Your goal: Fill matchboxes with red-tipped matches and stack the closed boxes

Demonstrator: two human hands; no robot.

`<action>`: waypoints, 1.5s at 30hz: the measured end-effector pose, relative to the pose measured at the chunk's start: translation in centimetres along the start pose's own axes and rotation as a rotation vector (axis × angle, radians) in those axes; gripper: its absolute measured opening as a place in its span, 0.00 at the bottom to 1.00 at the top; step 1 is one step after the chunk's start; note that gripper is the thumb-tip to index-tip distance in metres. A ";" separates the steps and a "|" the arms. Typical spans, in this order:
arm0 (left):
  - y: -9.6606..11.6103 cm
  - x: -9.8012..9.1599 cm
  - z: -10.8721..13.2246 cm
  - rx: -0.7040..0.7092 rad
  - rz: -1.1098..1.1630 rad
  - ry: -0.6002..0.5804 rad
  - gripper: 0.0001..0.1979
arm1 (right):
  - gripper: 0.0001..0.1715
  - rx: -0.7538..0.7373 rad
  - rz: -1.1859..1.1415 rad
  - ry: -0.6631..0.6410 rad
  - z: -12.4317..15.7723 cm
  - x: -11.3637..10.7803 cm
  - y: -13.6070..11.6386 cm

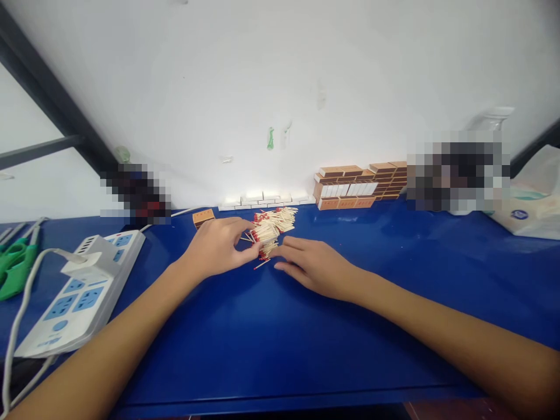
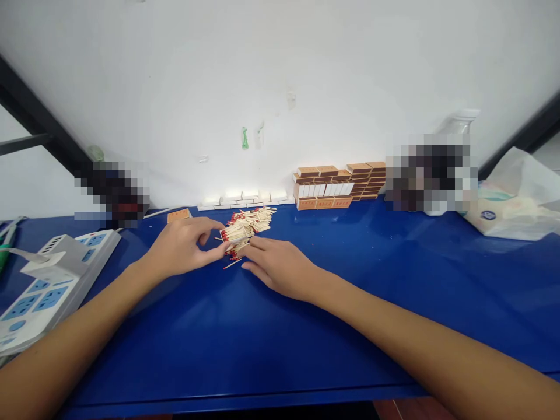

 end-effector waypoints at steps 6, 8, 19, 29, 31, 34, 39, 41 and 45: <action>-0.2 0.3 0.2 0.000 -0.019 0.006 0.16 | 0.15 -0.016 0.000 -0.082 -0.4 1.4 0.0; -0.1 0.3 0.3 0.015 -0.031 0.022 0.16 | 0.13 -0.023 -0.021 -0.078 -0.5 1.4 -0.1; 0.4 0.7 0.4 0.059 -0.036 0.034 0.13 | 0.10 0.085 0.053 -0.174 -0.5 0.2 -0.1; 2.9 1.2 0.9 0.133 0.086 -0.009 0.11 | 0.09 0.160 0.110 0.050 -0.1 -1.2 0.7; 3.3 1.3 1.0 0.136 0.111 -0.024 0.11 | 0.11 0.146 0.146 0.023 -0.1 -0.8 0.3; 3.4 1.6 1.1 0.147 0.123 -0.030 0.12 | 0.13 0.096 0.166 0.016 -0.2 -1.0 0.4; 3.6 1.8 1.3 0.155 0.150 -0.040 0.12 | 0.12 0.120 0.298 0.232 0.2 -6.3 5.8; 3.8 1.9 1.5 0.162 0.155 -0.057 0.11 | 0.14 0.263 0.503 0.453 1.5 -10.3 9.7; 4.1 2.0 1.7 0.179 0.140 -0.059 0.12 | 0.30 0.616 0.952 0.763 7.3 -17.4 16.9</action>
Point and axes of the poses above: each hand's wrist, its own z-axis away from the middle knuckle, its own x-axis out of the palm, y = z × x, the point moved 1 cm from there along -z, towards the middle knuckle, and after that the axes turned 6 degrees about y, right-handed, at the moved point
